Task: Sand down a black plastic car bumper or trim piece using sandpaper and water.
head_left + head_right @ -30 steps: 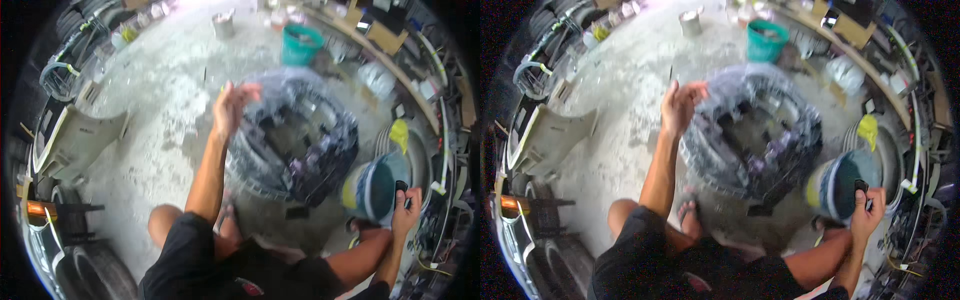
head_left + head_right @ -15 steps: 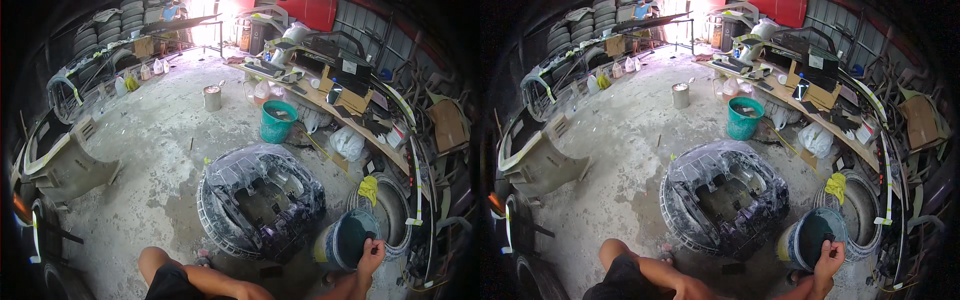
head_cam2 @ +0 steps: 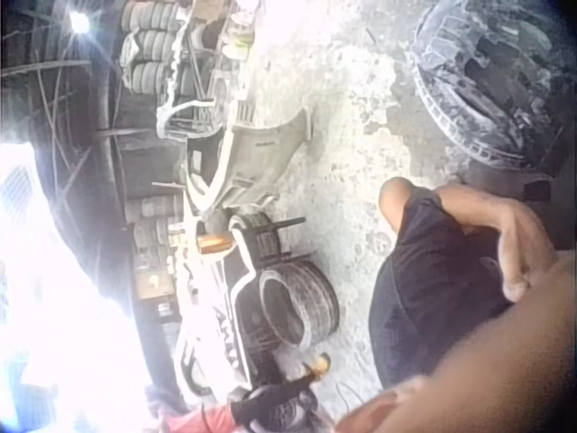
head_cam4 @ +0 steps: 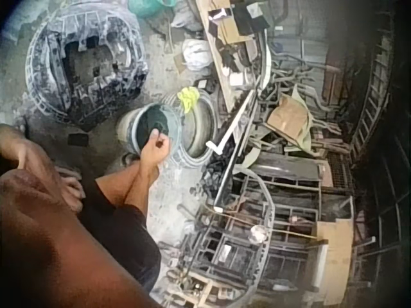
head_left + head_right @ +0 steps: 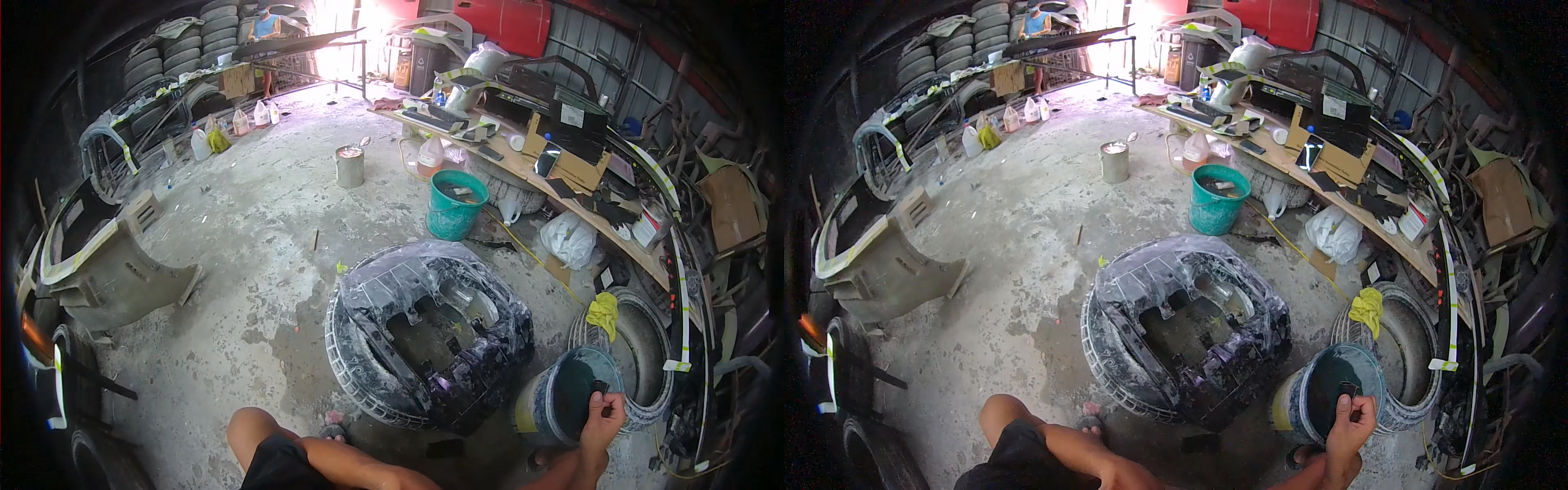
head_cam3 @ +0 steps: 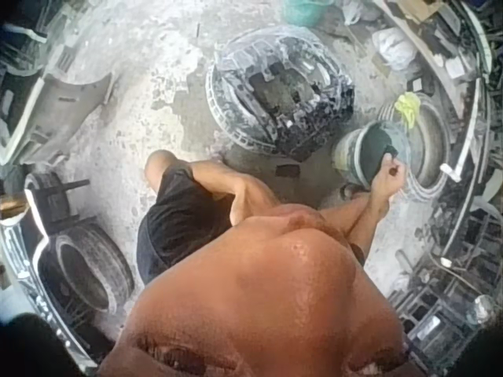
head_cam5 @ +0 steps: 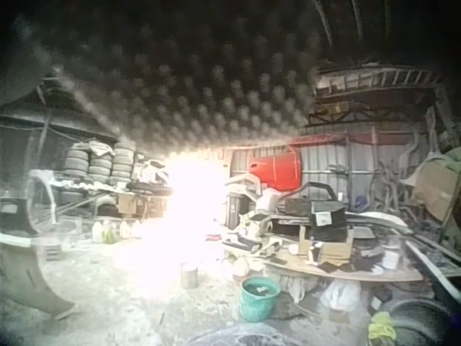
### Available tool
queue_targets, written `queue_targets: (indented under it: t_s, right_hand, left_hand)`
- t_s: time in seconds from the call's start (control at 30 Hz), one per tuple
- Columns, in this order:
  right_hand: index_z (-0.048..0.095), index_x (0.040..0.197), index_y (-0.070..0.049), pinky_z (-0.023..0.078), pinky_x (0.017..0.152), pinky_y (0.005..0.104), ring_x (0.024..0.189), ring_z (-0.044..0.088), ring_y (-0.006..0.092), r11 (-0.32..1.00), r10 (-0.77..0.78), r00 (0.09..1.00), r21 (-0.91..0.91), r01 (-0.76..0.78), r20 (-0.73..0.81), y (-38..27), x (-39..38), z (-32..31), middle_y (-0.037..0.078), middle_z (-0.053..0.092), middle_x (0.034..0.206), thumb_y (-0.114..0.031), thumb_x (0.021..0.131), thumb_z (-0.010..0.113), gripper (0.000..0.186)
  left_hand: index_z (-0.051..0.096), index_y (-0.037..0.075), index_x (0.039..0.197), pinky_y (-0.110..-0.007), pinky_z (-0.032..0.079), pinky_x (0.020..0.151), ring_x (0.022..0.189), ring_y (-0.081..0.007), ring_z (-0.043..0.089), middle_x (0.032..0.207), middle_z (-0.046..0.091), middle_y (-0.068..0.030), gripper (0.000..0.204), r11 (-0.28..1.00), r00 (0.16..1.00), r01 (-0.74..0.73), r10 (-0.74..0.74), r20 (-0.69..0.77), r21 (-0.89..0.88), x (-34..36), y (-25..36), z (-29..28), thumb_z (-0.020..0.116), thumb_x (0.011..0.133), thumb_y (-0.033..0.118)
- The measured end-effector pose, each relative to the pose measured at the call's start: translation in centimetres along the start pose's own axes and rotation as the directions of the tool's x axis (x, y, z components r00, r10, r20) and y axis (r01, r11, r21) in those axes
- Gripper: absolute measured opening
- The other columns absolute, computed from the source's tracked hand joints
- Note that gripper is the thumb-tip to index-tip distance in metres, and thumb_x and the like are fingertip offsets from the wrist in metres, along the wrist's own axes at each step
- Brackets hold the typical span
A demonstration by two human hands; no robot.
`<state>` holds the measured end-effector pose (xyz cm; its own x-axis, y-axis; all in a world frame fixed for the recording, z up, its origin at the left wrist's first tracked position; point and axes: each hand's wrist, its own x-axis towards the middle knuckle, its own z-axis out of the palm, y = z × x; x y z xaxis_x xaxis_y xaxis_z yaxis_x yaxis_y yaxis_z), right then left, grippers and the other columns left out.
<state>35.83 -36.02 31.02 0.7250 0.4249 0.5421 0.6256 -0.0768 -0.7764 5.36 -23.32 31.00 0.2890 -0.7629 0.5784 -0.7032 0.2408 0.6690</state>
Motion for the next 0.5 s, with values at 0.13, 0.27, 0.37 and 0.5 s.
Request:
queue_targets:
  t_s: [0.13,0.27,0.37,0.5]
  right_hand:
    - [0.051,0.083,-0.003,0.032,0.065,0.0257,0.073,0.038,0.0096,0.997,-0.013,1.0,-0.078,0.014,0.015,-0.5,-0.1,-0.4,-0.001,0.04,0.083,-0.017,0.097,0.074,0.031]
    - [0.05,0.083,-0.007,0.029,0.066,0.023,0.074,0.035,0.006,0.999,-0.026,1.0,-0.038,0.026,0.01,-0.1,0.0,-0.2,-0.005,0.04,0.082,-0.019,0.099,0.073,0.03]
    - [0.05,0.082,-0.008,0.029,0.065,0.0231,0.072,0.034,0.0058,0.999,-0.045,0.999,-0.03,0.045,-0.005,0.3,-0.2,-0.5,-0.005,0.039,0.081,-0.019,0.099,0.073,0.031]
    - [0.052,0.083,-0.003,0.031,0.066,0.0259,0.072,0.037,0.0102,0.999,0.02,0.999,-0.037,-0.019,0.028,0.1,0.0,-0.4,-0.001,0.04,0.083,-0.018,0.097,0.074,0.03]
  left_hand:
    - [0.017,0.027,0.166,-0.056,0.014,0.122,0.16,-0.0214,0.007,0.175,0.009,0.0042,0.071,0.858,0.784,-0.156,0.409,-0.467,0.489,0.2,-3.2,5.3,0.031,0.106,0.062]
    - [0.053,0.017,0.109,-0.045,0.045,0.088,0.099,-0.022,0.055,0.115,0.058,-0.0017,0.024,0.902,0.657,0.085,0.268,-0.704,0.423,0.7,-2.7,8.2,0.037,0.109,0.034]
    - [0.055,0.016,0.105,-0.045,0.044,0.085,0.095,-0.0234,0.056,0.111,0.058,-0.0026,0.026,0.908,0.699,0.051,0.266,-0.664,0.417,1.0,-2.2,7.5,0.04,0.106,0.038]
    - [0.057,0.016,0.1,-0.045,0.044,0.081,0.091,-0.0252,0.056,0.105,0.059,-0.0038,0.03,0.909,0.757,0.025,0.255,-0.601,0.416,0.7,0.0,5.3,0.045,0.103,0.044]
